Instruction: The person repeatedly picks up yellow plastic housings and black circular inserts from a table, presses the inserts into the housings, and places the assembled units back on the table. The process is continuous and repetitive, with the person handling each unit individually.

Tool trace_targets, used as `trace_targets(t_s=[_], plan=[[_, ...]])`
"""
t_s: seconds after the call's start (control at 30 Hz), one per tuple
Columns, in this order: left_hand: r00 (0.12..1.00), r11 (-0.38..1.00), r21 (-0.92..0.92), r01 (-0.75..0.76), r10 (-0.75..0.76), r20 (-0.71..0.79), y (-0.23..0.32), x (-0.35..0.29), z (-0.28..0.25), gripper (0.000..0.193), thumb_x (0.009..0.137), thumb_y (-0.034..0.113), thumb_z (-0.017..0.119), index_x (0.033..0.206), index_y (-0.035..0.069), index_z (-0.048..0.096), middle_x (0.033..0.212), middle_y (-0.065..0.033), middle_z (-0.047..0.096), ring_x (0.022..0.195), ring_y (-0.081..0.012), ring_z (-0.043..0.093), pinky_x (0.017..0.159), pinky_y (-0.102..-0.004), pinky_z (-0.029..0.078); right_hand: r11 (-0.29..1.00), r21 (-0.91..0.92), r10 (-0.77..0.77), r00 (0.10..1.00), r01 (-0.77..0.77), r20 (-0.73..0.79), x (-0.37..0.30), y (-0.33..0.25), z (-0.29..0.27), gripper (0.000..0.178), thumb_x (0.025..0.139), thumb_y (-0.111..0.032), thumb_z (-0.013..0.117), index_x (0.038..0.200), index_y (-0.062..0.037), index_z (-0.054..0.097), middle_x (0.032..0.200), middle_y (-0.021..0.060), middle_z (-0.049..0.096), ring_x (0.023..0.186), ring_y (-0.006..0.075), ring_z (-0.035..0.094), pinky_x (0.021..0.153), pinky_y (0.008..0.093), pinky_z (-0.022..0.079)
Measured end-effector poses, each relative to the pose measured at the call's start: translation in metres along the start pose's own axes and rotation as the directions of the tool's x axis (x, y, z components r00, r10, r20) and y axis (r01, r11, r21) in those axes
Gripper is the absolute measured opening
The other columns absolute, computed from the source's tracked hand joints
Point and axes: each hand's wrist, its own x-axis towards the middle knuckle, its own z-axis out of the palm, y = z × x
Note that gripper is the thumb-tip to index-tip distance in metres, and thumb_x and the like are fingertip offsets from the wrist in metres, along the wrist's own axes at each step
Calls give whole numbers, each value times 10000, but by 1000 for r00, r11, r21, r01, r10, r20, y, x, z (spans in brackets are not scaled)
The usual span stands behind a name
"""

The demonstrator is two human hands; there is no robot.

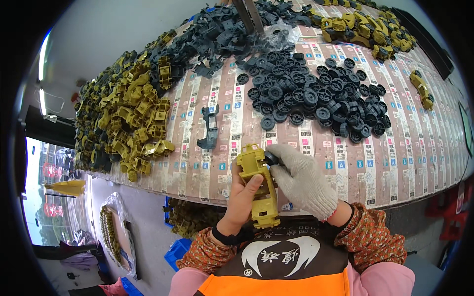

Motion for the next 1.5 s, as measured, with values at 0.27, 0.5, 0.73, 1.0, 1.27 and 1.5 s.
trace_targets(t_s=[0.27,0.5,0.73,1.0,1.27,1.5], plan=[[994,960,270,-80,58,88,-15,-1,0,643,1059,169,665,1531,64,241,1358,-97,541,1239,-194,564,1061,-349,476,961,-274,-14,999,27,48,-15,-15,-11,303,917,-74,632,1211,-3,628,901,257,700,862,484,695,731,510,558],[977,903,394,-170,103,187,-17,0,4,619,1048,147,669,1506,59,261,1359,-101,548,1254,-206,564,1065,-359,473,962,-255,-77,991,103,107,-2,-2,-21,273,851,-68,602,1104,20,653,866,269,692,834,460,703,710,509,551],[992,993,-32,112,-113,-49,-9,14,-7,556,1029,155,706,1465,125,362,1268,-62,599,1101,-170,646,936,-357,579,524,-848,-84,996,76,37,81,18,-56,206,905,-143,637,1047,-20,721,879,208,707,899,336,752,774,440,610],[983,970,-227,90,-123,-133,9,12,-23,380,1044,277,688,1353,114,539,1157,-40,666,1018,-160,690,832,-333,609,332,-936,-39,993,115,109,103,32,-47,132,912,-118,658,1010,-38,695,1115,175,665,1073,348,699,817,444,611],[977,951,-306,-31,-37,-212,9,20,-13,422,1000,221,749,1335,130,509,1094,-25,644,947,-146,695,785,-320,629,737,-667,43,978,106,203,46,5,-38,168,928,-115,670,1050,-24,601,971,236,695,911,412,712,745,492,567],[966,967,-230,-112,52,-255,5,23,-4,407,1000,193,750,1321,109,515,1097,-32,643,934,-143,690,782,-321,621,986,-167,1,985,28,172,-19,-5,-6,295,955,-75,646,1246,-30,624,1019,241,718,945,458,708,791,492,568]])
